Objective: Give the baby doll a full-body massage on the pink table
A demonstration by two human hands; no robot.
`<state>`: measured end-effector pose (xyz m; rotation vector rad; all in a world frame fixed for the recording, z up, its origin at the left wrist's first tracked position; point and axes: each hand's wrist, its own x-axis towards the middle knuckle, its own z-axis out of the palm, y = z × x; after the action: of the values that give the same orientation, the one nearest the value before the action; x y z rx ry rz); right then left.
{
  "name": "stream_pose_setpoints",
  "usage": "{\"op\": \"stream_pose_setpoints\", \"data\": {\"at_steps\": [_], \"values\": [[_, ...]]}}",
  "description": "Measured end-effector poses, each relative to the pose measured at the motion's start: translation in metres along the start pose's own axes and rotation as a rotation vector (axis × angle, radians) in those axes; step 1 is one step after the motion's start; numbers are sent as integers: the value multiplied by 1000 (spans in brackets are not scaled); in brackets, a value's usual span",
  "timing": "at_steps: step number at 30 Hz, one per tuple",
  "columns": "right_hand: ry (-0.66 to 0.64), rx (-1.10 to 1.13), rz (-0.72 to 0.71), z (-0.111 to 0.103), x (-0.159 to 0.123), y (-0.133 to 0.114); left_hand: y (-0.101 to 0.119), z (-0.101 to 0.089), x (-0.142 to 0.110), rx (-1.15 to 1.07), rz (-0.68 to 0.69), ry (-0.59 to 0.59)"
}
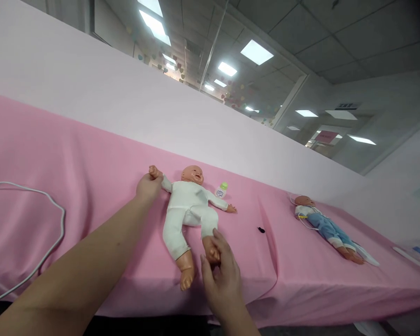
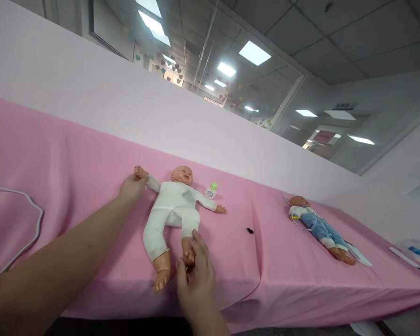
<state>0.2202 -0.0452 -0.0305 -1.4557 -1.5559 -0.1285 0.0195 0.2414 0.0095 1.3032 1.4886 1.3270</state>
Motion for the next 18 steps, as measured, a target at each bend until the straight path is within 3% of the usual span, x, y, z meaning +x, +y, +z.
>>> {"op": "stream_pose_setpoints", "data": {"at_steps": [5, 10, 15, 18], "values": [[-98, -23, -82, -7, -43, 10, -9, -9, 9, -11, -116, 175], [-136, -55, -42, -4, -57, 14, -15, -20, 14, 134, -79, 307], [-181, -58, -50, -6, -52, 18, -16, -28, 16, 435, -46, 254], [-221, 7, -61, -18, -45, 22, -13, -30, 17, 496, -58, 259]]}}
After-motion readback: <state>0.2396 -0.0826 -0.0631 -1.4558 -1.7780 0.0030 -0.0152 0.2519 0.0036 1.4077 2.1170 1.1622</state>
